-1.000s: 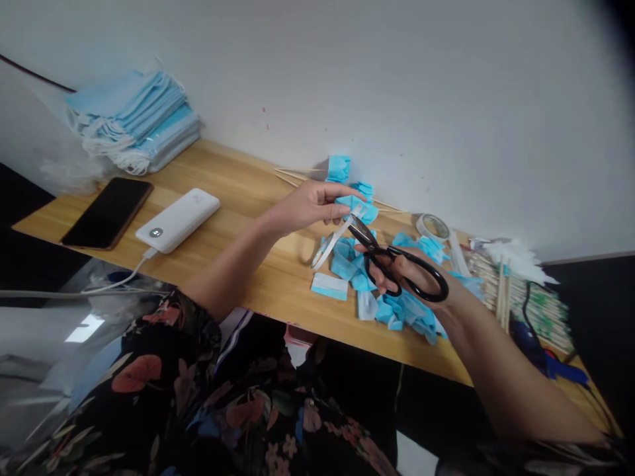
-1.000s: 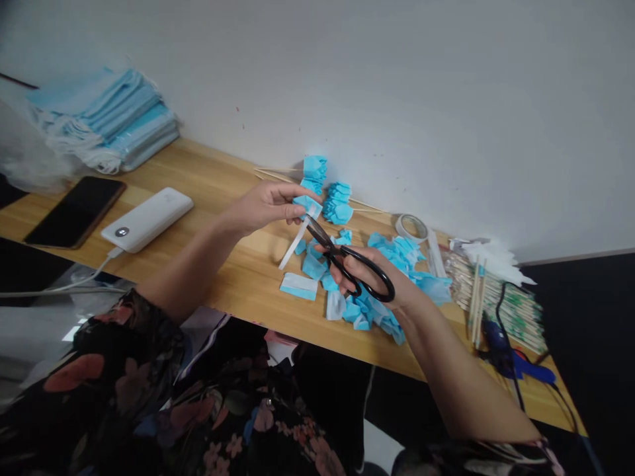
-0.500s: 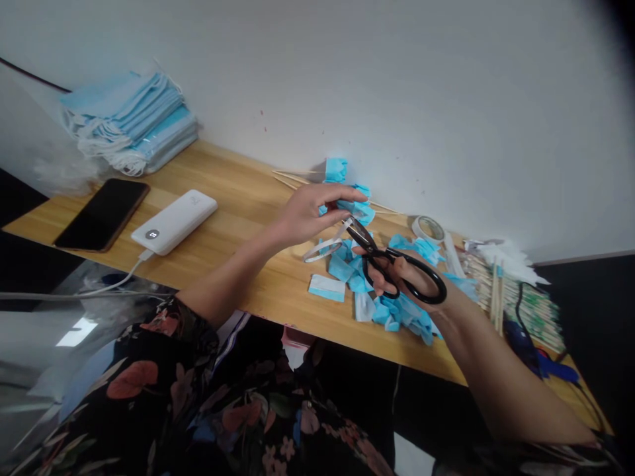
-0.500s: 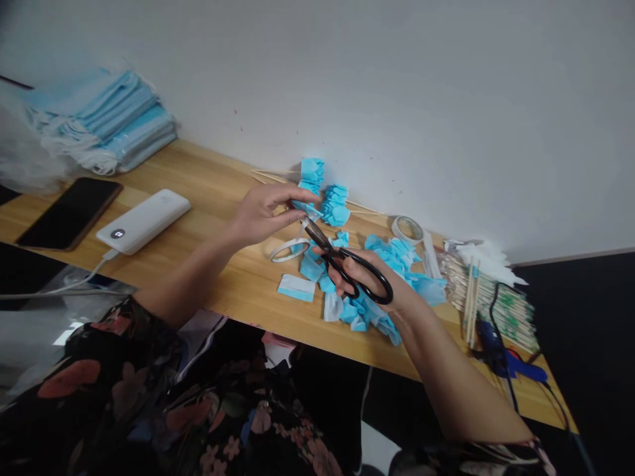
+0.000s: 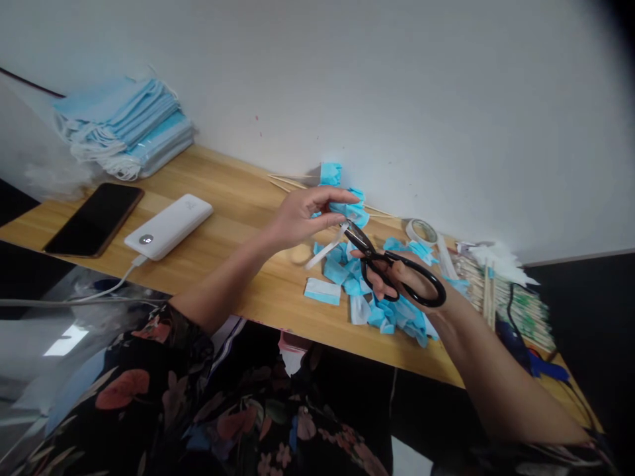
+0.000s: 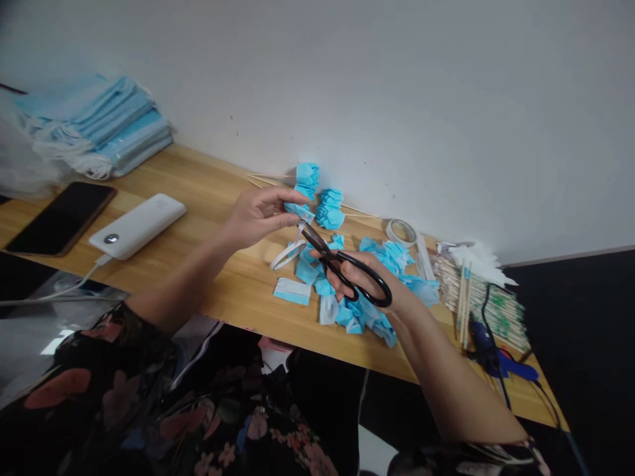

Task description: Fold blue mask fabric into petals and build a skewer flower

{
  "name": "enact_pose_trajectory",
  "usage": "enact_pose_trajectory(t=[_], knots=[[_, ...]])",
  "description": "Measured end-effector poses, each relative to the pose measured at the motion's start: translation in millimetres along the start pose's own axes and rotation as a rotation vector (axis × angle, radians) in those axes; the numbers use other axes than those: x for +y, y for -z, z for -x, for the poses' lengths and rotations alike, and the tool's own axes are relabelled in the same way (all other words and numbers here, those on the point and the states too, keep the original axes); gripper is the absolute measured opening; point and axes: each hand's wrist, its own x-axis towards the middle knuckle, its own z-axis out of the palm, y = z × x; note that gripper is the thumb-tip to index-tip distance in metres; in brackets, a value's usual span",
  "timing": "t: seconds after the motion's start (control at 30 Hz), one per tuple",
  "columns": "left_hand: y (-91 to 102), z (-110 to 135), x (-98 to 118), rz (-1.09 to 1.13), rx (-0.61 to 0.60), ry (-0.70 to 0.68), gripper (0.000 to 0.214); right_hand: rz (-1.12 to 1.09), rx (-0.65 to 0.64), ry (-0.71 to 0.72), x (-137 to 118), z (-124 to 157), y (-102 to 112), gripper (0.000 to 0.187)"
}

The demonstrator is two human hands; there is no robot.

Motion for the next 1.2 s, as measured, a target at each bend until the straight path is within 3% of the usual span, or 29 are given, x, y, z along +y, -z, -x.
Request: enact_pose_trajectory(t=[0.37, 0.67, 0.9, 1.2], knots=[[3.3, -1, 2, 0.180, -0.094, 0.020, 0.030, -0.044, -0.052, -0.021, 5, 2, 6, 0.057], [5.5, 1, 5, -0.032, -0.097, -0.061, 0.023, 0.000, -0.099, 0.023, -5, 0, 4, 0.057], [10.8, 1, 5, -0.074, -0.188, -0.073, 0.036, 0.008, -0.135, 0.042, -5, 1, 5, 0.066], [3.6, 2, -11, -0.092, -0.050, -0.202, 0.038, 0.082, -0.139, -0.033, -13, 7, 8, 0.059]])
